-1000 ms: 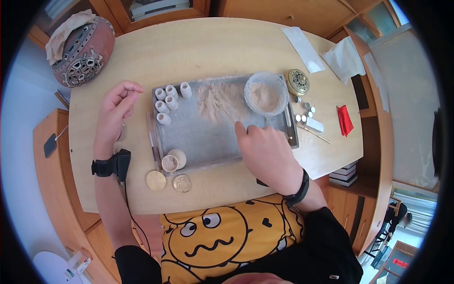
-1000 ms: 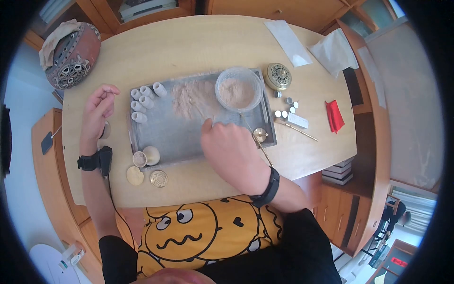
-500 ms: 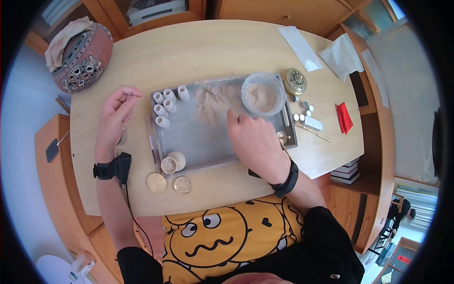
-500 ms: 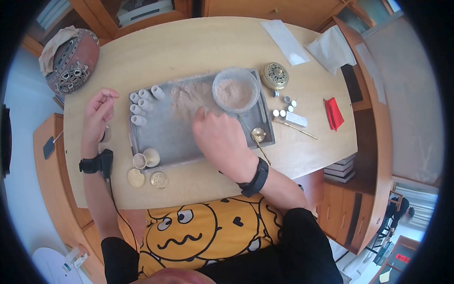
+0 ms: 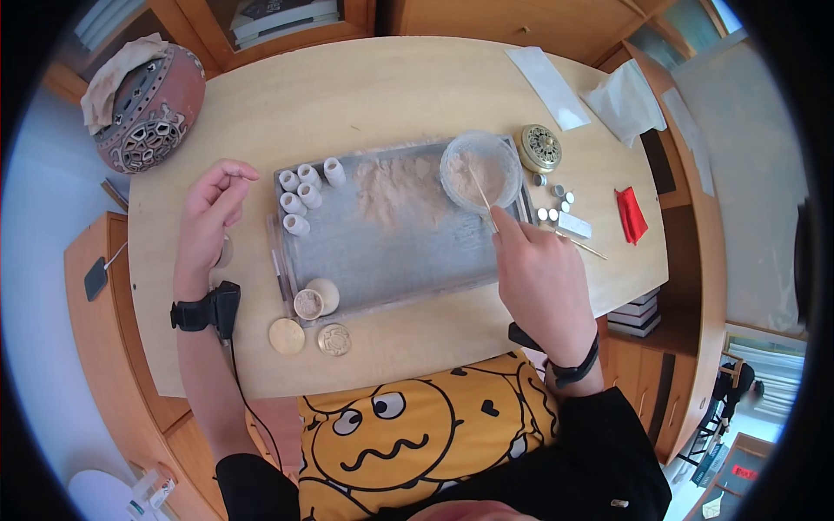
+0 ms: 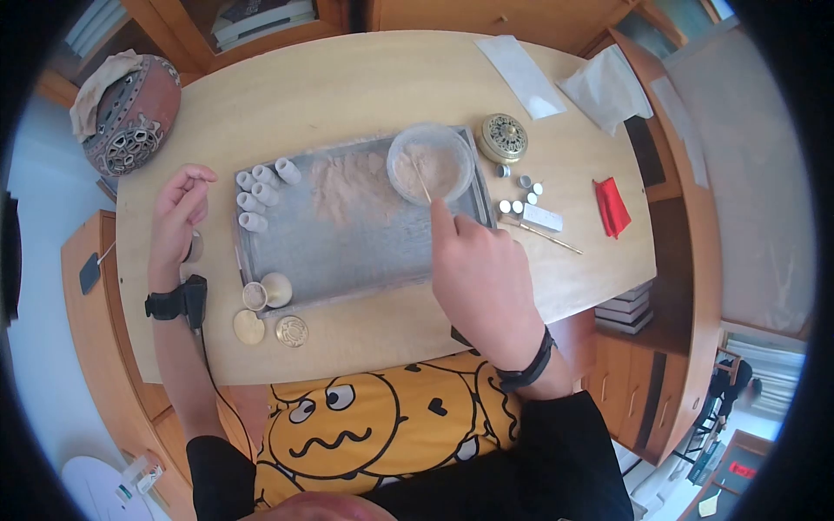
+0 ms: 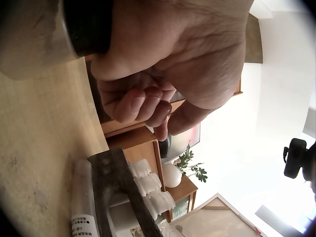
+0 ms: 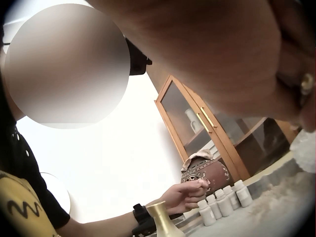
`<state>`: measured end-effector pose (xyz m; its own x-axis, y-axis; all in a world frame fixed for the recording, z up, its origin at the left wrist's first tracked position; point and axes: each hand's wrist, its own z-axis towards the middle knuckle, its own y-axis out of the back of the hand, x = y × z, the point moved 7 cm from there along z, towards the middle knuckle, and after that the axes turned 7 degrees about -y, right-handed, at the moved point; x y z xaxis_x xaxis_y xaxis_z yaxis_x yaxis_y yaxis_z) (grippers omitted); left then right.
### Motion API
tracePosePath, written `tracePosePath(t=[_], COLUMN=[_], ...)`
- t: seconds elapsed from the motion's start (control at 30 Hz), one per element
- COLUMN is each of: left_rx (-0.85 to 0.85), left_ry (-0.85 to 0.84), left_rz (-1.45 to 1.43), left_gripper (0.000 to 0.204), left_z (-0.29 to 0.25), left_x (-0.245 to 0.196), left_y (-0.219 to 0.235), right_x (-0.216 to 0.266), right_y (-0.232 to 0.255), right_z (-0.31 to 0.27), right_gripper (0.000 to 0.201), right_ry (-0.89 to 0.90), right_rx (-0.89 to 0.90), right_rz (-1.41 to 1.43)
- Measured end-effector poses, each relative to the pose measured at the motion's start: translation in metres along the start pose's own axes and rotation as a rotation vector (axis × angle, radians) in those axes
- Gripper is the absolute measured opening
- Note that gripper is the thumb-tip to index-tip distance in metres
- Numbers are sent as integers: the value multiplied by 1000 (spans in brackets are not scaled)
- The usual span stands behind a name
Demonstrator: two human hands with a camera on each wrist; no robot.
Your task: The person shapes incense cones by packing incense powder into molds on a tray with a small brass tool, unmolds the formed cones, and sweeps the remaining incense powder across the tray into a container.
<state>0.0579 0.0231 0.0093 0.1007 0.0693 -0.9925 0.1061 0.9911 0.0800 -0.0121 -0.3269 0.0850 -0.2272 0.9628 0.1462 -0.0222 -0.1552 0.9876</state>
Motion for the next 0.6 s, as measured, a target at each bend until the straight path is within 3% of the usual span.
tracePosePath(t=[0.07,0.17,0.27,0.37,0.43,0.6], left_rx=[-7,4,20,21,10,20], left_ry=[7,25,-8,0,-14,-9], left_rz=[17,8,-6,-2,-7,-4], left_gripper=[12,12,12,12,12,13], left_z=[2,0,2,1,1,2], left_x=[-1,2,-1,1,2,-1], left_y=[0,0,1,-1,0,-1], right_x=[-9,-10,-4,11,27,43], right_y=[-2,-12,2,5,-2,-26], right_z=[1,-1,-1,-7,-13,-17], right_gripper=[27,41,26,27,31,38], right_ry=[-33,4,-22,64,184,275], right_rx=[40,114,21,21,101,268], right_rz=[14,-19,68,152,118,28])
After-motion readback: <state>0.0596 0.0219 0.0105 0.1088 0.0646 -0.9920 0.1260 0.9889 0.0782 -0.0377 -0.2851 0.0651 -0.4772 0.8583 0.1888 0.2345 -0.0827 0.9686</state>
